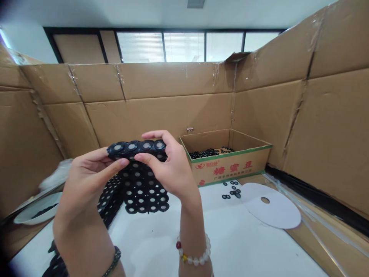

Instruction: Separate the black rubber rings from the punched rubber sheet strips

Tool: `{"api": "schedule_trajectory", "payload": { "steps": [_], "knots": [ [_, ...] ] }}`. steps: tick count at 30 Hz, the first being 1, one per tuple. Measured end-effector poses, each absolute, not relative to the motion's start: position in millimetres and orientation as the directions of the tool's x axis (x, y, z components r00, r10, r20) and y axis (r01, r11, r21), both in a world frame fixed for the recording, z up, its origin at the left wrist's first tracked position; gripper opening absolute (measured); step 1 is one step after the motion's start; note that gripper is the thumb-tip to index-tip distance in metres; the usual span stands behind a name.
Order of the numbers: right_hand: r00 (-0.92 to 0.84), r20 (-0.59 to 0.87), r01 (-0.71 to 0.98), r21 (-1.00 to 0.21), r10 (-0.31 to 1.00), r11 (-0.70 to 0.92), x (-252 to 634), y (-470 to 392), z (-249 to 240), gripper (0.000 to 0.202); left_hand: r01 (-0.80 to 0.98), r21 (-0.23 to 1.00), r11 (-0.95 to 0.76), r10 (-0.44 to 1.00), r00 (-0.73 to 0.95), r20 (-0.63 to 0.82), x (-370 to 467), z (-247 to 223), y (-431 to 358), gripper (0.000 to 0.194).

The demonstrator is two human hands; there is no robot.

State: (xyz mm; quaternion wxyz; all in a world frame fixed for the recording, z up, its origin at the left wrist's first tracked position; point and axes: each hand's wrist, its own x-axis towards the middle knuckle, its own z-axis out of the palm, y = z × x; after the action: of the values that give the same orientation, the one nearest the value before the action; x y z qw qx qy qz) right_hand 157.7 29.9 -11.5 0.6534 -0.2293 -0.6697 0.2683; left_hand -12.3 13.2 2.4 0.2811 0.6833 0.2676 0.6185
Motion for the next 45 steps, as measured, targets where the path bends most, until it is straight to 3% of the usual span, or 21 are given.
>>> {"api": "schedule_trajectory", "payload": {
  "steps": [3,7,12,15,19,23,26,31,36,40,45],
  "knots": [
    [-0.049,0.766,-0.053,-0.643,0.641,0.764,156,29,-10,0.040,0.072,0.677,-0.733,0.680,0.047,0.731,-16,2,10,0.016],
    [-0.036,0.790,-0.069,-0.613,0.612,0.787,155,23,-8,0.023,0.174,0.645,-0.744,0.661,0.056,0.748,-20,0,6,0.015],
    [0.078,0.834,-0.034,-0.546,0.547,0.837,150,12,-6,0.017,0.126,0.654,-0.746,0.660,0.006,0.752,-17,1,0,0.021],
    [0.097,0.853,0.028,-0.518,0.513,0.855,147,11,-5,0.015,0.126,0.586,-0.800,0.576,-0.112,0.810,-14,3,-5,0.041],
    [0.045,0.852,0.078,-0.524,0.522,0.848,147,14,-5,0.014,0.101,0.586,-0.804,0.581,-0.072,0.811,-16,4,-12,0.055],
    [0.055,0.850,0.083,-0.526,0.523,0.846,147,15,-6,0.014,0.119,0.659,-0.743,0.663,-0.009,0.749,-20,5,-9,0.042],
    [0.052,0.852,-0.016,-0.521,0.521,0.853,146,15,-6,0.016,0.080,0.665,-0.742,0.667,0.003,0.745,-22,4,-5,0.035],
    [-0.009,0.867,-0.262,-0.483,0.498,0.836,147,16,-6,0.024,0.026,0.592,-0.806,0.592,0.009,0.806,-23,1,-6,0.031],
    [-0.049,0.858,-0.369,-0.491,0.512,0.789,147,17,-7,0.030,0.025,0.539,-0.842,0.539,-0.006,0.842,-21,0,-10,0.030],
    [-0.063,0.844,-0.390,-0.512,0.532,0.765,144,18,-7,0.031,0.090,0.531,-0.842,0.530,-0.040,0.847,-21,0,-12,0.029],
    [-0.047,0.847,-0.313,-0.516,0.529,0.798,140,19,-8,0.029,0.021,0.520,-0.854,0.519,-0.022,0.854,-26,-1,-9,0.028]
  ]
}}
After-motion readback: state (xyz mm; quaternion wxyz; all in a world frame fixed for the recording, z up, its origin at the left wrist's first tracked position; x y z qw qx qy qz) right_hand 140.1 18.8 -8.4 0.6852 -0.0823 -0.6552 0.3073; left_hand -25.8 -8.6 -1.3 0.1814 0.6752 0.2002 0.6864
